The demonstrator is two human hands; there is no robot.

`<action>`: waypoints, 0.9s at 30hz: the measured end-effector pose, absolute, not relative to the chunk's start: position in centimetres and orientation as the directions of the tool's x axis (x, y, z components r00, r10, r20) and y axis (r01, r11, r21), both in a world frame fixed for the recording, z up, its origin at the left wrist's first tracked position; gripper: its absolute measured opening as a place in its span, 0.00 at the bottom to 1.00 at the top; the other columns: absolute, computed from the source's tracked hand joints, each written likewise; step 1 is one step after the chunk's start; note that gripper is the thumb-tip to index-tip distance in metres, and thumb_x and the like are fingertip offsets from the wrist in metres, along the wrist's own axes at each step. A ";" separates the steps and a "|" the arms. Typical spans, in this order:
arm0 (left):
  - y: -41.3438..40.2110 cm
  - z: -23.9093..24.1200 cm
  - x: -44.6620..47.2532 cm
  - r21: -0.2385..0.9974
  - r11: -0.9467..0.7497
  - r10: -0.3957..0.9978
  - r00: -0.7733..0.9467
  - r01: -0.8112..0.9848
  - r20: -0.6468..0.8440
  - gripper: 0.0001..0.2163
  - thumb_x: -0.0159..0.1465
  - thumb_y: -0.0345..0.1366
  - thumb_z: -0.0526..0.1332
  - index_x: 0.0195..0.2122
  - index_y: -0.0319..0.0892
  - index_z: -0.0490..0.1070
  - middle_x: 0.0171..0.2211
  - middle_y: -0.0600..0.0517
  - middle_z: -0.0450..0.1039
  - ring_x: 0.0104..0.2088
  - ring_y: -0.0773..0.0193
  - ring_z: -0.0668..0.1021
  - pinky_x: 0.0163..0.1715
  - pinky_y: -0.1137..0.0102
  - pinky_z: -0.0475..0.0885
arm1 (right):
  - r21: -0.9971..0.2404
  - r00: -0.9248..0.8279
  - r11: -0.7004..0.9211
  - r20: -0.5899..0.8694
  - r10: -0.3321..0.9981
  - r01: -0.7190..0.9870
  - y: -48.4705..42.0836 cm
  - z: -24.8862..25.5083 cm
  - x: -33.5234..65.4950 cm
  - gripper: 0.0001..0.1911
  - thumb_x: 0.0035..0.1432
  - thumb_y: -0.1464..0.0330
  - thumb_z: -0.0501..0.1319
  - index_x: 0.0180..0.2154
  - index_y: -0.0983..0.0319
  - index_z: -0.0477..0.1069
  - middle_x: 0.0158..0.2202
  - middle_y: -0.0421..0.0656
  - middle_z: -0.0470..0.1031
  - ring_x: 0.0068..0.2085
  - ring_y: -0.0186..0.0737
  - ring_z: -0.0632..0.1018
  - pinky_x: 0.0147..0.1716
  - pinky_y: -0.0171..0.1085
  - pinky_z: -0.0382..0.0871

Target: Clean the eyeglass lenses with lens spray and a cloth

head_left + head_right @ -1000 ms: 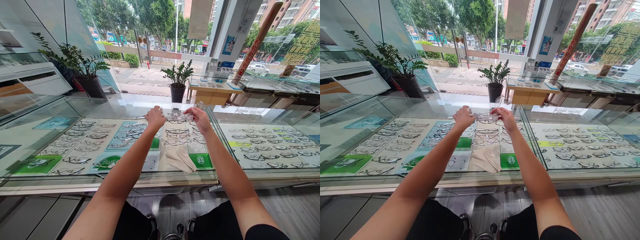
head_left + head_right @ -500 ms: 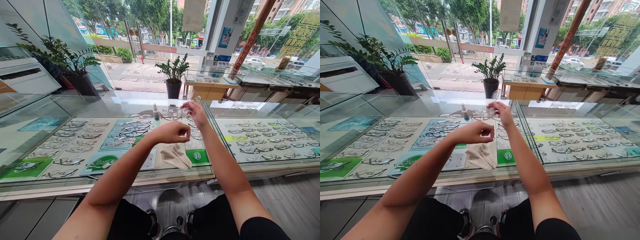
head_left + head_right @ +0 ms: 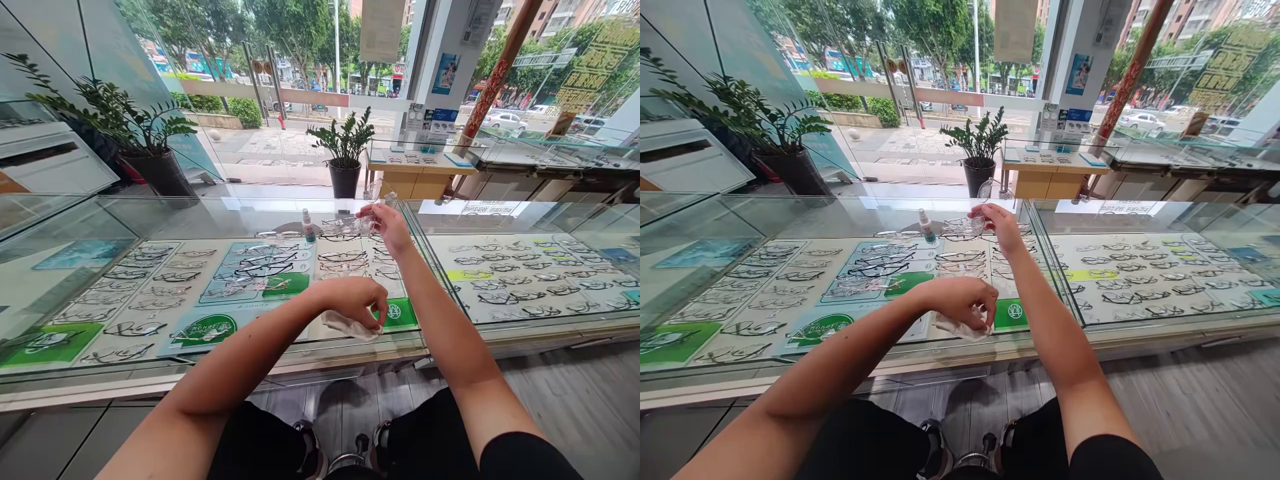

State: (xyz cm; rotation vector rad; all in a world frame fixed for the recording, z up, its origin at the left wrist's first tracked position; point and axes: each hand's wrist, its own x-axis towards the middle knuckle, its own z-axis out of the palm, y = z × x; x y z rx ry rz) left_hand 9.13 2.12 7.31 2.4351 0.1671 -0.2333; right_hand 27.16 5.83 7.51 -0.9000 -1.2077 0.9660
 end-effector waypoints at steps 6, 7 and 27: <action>3.1 8.6 8.2 0.915 -0.376 -0.028 0.986 0.144 -0.167 0.08 0.72 0.41 0.69 0.39 0.45 0.73 0.35 0.51 0.85 0.35 0.62 0.82 0.37 0.68 0.76 | -0.930 0.090 0.343 0.334 0.938 -0.130 6.1 7.3 27.2 0.18 0.62 0.47 0.71 0.38 0.53 0.86 0.43 0.43 0.90 0.41 0.42 0.81 0.37 0.41 0.69; 3.4 9.0 7.9 0.945 -0.288 -0.029 0.985 0.153 -0.168 0.12 0.72 0.46 0.70 0.39 0.46 0.72 0.34 0.51 0.85 0.33 0.61 0.81 0.35 0.68 0.76 | -0.930 0.092 0.344 0.334 0.938 -0.132 6.2 7.3 27.3 0.18 0.62 0.46 0.71 0.38 0.53 0.86 0.43 0.43 0.90 0.41 0.42 0.81 0.37 0.41 0.69; 10.3 10.4 5.0 0.957 -0.225 0.951 0.173 -0.182 0.256 0.17 0.70 0.49 0.75 0.37 0.45 0.71 0.27 0.53 0.77 0.24 0.65 0.75 0.23 0.70 0.70 | -0.910 0.107 0.398 0.388 0.916 -0.114 5.5 7.7 27.3 0.18 0.65 0.46 0.69 0.39 0.52 0.85 0.47 0.44 0.89 0.53 0.49 0.84 0.48 0.46 0.76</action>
